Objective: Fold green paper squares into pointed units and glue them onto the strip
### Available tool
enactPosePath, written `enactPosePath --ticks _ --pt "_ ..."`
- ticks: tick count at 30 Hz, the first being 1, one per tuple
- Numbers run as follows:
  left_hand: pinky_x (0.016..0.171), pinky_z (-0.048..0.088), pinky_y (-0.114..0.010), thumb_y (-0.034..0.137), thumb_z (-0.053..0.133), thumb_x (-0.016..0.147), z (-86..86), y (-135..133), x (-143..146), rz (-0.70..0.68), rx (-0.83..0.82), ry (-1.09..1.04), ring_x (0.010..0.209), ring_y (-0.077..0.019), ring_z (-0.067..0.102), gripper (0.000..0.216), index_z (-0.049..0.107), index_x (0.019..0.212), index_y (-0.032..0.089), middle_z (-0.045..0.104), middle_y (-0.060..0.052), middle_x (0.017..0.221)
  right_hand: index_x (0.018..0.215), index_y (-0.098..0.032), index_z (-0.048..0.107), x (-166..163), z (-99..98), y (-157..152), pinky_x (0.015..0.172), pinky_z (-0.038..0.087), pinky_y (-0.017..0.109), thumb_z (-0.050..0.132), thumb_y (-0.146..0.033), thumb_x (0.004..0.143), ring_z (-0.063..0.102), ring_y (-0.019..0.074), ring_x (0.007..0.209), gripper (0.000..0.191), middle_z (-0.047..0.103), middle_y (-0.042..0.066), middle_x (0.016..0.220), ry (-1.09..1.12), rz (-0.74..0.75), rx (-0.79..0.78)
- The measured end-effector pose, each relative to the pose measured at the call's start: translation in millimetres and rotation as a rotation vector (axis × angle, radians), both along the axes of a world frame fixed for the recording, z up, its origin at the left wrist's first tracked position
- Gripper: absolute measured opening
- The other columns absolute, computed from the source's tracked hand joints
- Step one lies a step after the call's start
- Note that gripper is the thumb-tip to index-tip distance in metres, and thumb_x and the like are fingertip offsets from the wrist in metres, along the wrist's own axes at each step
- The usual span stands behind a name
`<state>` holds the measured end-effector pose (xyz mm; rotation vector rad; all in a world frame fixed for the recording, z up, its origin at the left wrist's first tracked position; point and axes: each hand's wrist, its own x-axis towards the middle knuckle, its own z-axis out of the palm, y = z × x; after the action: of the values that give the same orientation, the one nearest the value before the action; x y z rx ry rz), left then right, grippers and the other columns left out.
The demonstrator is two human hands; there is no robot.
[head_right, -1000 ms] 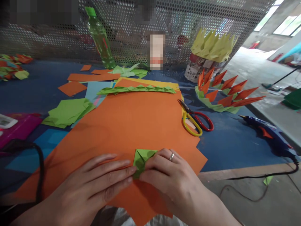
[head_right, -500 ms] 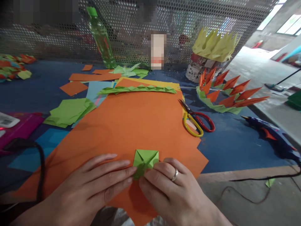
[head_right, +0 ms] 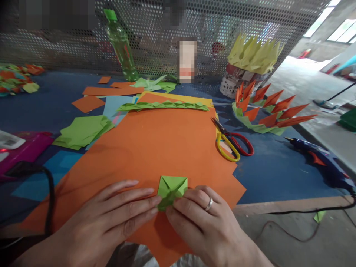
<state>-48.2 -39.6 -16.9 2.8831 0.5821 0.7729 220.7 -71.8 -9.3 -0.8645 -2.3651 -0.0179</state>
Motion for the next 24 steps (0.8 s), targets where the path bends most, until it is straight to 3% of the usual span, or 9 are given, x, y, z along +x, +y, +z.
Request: enactPosePath --ticks 5,12,17,20,24 --pt "0.127 0.02 -0.036 0.002 0.038 0.097 0.1 0 0 0.003 0.005 -0.004 0.131 -0.0159 0.056 0.046 0.07 0.127 0.016 0.068 -0.002 0.137 0.105 -0.012 0.073 -1 -0.3 2 0.081 0.052 0.034 0.045 -0.012 0.107 0.067 0.0178 0.093 0.028 0.078 0.005 0.099 -0.006 0.009 0.002" --pt "0.126 0.024 -0.03 0.001 0.039 0.098 15.7 2 2 -0.012 0.056 0.082 0.126 -0.014 0.06 0.044 0.073 0.121 0.015 0.071 -0.002 0.133 0.107 -0.012 0.073 0 -0.4 0 0.081 0.052 0.034 0.047 -0.012 0.106 0.067 0.0188 0.095 0.027 0.078 0.005 0.102 -0.003 0.009 -0.013" --pt "0.126 0.02 -0.031 0.002 0.034 0.1 19.5 2 2 -0.002 0.074 0.093 0.127 -0.0136 0.059 0.048 0.067 0.134 0.015 0.069 -0.001 0.136 0.102 -0.013 0.074 0 -1.9 -1 0.08 0.052 0.033 0.047 -0.012 0.106 0.067 0.0179 0.094 0.027 0.078 0.005 0.1 0.007 -0.013 -0.005" --pt "0.127 0.018 -0.034 0.011 0.035 0.107 15.6 0 5 0.005 0.054 0.131 0.128 -0.0165 0.058 0.043 0.063 0.138 0.016 0.067 -0.002 0.138 0.099 -0.014 0.073 0 -3.6 -1 0.081 0.052 0.033 0.046 -0.012 0.106 0.066 0.0175 0.094 0.028 0.078 0.005 0.099 0.01 -0.022 -0.003" --pt "0.128 0.012 -0.037 0.038 0.052 0.108 5.6 -6 11 0.078 0.006 0.078 0.127 -0.0194 0.058 0.034 0.069 0.13 0.018 0.069 -0.001 0.135 0.106 -0.014 0.074 0 -3.3 -1 0.083 0.052 0.033 0.048 -0.012 0.105 0.066 0.0183 0.095 0.025 0.078 0.004 0.101 0.003 -0.025 -0.014"
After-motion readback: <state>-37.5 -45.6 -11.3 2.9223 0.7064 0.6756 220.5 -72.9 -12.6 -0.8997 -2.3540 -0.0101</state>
